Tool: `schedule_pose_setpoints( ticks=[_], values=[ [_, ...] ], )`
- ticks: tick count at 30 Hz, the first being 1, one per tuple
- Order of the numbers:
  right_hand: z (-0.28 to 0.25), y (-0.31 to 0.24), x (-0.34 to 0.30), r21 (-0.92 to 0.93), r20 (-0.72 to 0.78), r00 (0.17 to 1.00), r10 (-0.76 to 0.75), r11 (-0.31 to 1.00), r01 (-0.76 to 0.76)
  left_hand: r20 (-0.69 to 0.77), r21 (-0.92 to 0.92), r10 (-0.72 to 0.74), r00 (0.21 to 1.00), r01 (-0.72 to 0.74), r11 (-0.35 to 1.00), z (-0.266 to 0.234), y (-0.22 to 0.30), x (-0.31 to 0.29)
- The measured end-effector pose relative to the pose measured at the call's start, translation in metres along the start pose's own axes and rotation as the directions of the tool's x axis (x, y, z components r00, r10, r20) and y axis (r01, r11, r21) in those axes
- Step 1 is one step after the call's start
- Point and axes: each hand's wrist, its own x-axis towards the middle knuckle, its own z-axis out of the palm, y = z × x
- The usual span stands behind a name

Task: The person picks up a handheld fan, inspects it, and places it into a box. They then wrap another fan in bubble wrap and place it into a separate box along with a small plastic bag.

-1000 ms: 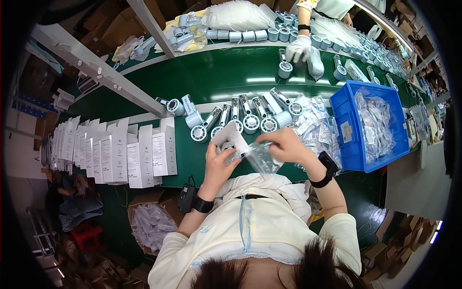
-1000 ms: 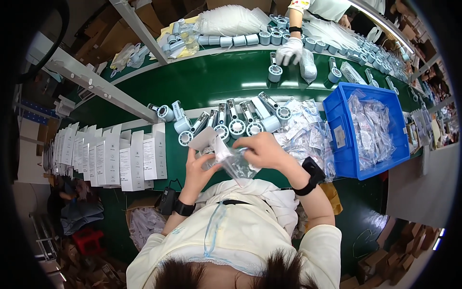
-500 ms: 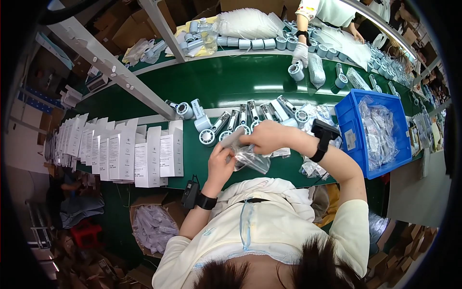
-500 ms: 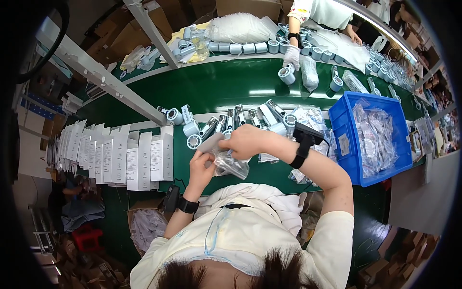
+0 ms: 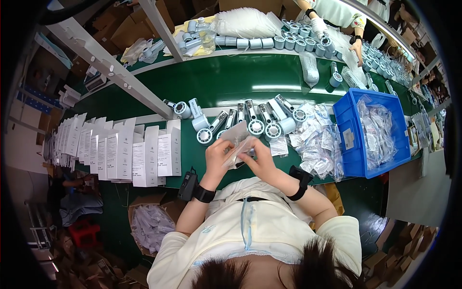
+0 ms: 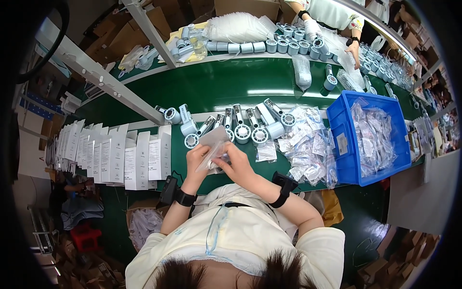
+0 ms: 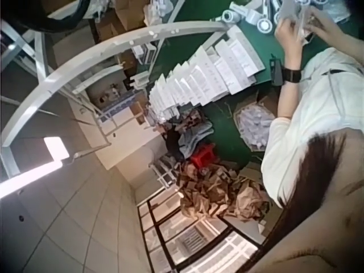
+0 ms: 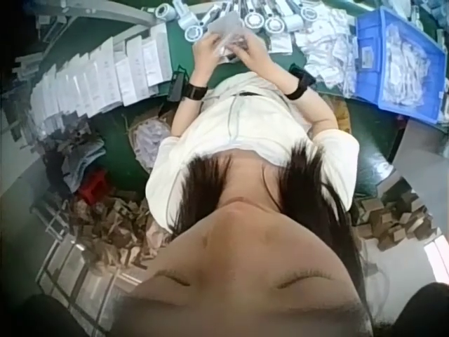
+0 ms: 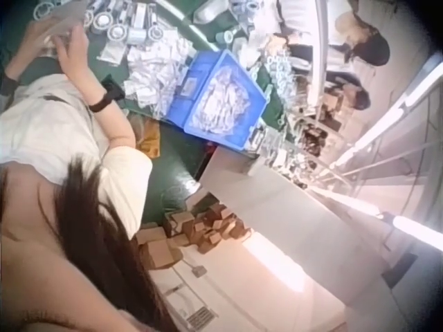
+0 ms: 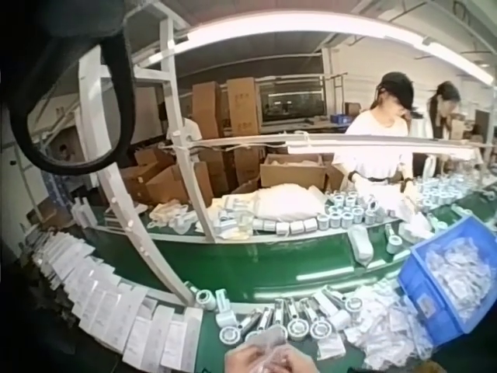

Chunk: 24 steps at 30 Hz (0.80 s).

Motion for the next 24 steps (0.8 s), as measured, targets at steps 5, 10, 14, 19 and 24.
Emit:
schedule_pose_setpoints(
  ticks=[5, 10, 14, 19, 24],
  values=[
    [-0.008, 0.015, 0.011, -0.659, 0.323, 0.758, -0.567, 0.439, 0.610, -0.022, 0.021, -0.053, 0.998, 0.053, 0.998, -0.001, -0.002, -0.003],
    [-0.010, 0.022, 0.005, -0.724, 0.338, 0.792, -0.507, 0.398, 0.564, -0.049, 0.003, -0.039, 0.998, 0.039, 0.999, 0.000, -0.009, -0.008],
    [-0.010, 0.032, 0.001, -0.658, 0.445, 0.681, -0.582, 0.303, 0.689, -0.050, -0.004, -0.061, 0.997, 0.060, 0.998, 0.001, -0.005, -0.009],
    [-0.005, 0.010, -0.004, -0.679, 0.497, 0.773, -0.393, 0.379, 0.629, -0.051, -0.007, -0.079, 0.996, 0.079, 0.997, 0.003, -0.007, -0.015],
    [-0.005, 0.000, -0.006, -0.774, 0.498, 0.797, -0.340, 0.239, 0.586, -0.041, -0.018, -0.069, 0.997, 0.068, 0.998, 0.005, -0.006, -0.013]
  ],
)
